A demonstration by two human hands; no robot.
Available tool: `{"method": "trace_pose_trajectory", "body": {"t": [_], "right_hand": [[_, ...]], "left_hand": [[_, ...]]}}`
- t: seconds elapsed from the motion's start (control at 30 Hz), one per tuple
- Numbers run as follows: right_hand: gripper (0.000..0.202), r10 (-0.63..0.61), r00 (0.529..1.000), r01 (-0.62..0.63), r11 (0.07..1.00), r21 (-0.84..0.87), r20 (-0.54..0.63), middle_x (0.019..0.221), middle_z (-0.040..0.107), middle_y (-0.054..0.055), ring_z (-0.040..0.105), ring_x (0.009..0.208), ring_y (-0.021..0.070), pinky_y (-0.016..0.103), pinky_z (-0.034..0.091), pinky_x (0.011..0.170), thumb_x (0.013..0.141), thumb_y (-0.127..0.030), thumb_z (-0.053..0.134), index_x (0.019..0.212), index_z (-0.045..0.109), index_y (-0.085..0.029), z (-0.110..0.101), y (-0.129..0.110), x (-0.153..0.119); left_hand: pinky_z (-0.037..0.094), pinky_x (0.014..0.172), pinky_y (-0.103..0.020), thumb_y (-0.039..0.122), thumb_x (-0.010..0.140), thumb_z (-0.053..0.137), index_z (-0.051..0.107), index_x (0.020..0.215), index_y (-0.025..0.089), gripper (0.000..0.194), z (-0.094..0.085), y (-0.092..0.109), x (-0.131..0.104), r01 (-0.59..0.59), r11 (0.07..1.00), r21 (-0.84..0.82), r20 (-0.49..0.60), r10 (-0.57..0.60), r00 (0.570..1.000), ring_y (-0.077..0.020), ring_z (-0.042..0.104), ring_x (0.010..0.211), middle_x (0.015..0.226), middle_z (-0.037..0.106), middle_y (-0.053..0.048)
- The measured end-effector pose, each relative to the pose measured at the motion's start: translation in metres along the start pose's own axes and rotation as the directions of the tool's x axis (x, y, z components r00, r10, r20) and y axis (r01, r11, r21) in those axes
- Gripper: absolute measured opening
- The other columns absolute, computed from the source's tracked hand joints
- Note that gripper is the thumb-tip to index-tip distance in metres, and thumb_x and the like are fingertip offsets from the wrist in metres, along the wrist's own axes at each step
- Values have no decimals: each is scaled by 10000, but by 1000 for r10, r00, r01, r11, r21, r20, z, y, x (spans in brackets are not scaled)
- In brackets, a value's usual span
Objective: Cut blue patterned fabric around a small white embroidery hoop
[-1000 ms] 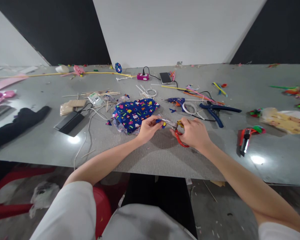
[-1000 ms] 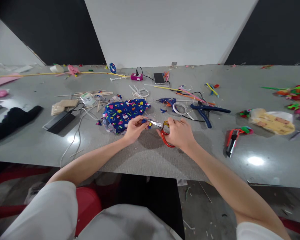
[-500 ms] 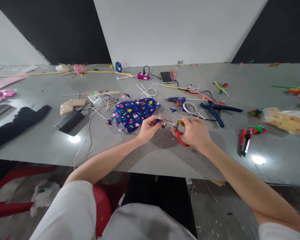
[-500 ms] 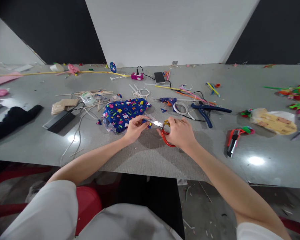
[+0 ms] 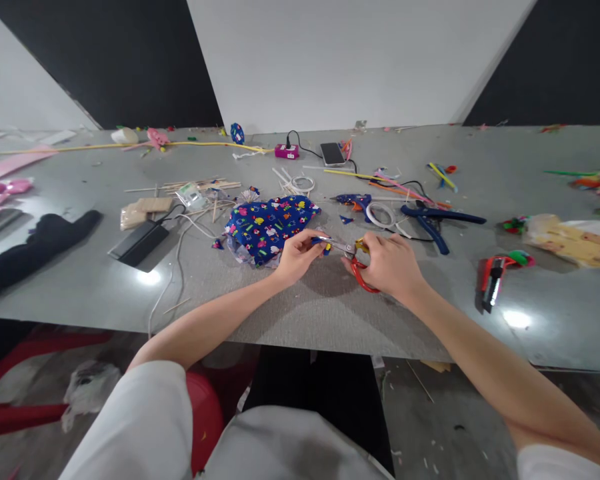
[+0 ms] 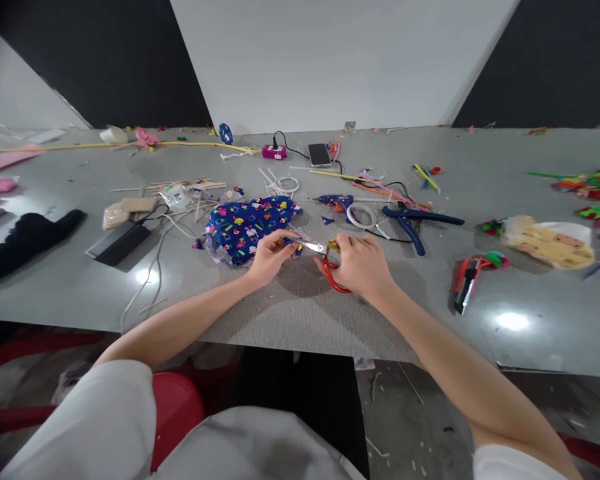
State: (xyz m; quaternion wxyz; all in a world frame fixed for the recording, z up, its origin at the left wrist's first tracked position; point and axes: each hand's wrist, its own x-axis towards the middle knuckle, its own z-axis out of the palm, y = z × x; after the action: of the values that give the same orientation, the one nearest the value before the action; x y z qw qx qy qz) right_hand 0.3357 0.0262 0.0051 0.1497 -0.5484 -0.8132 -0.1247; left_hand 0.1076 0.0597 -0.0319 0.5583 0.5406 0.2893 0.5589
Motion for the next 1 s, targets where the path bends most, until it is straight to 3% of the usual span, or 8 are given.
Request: {"method": "trace_pose_trajectory", "body": {"t": [1.0], "right_hand": [[528, -19, 1000, 18, 1000, 19, 8, 850, 777, 143, 692, 749, 299, 399, 404, 834, 969, -671, 517, 1020, 667, -167, 1, 1, 0]], "left_hand": [[555, 637, -227, 491, 831, 857, 727, 996, 184, 372, -3, -5, -1, 19, 1000, 17, -11, -19, 1000, -103, 641, 682, 858, 706, -27]]}}
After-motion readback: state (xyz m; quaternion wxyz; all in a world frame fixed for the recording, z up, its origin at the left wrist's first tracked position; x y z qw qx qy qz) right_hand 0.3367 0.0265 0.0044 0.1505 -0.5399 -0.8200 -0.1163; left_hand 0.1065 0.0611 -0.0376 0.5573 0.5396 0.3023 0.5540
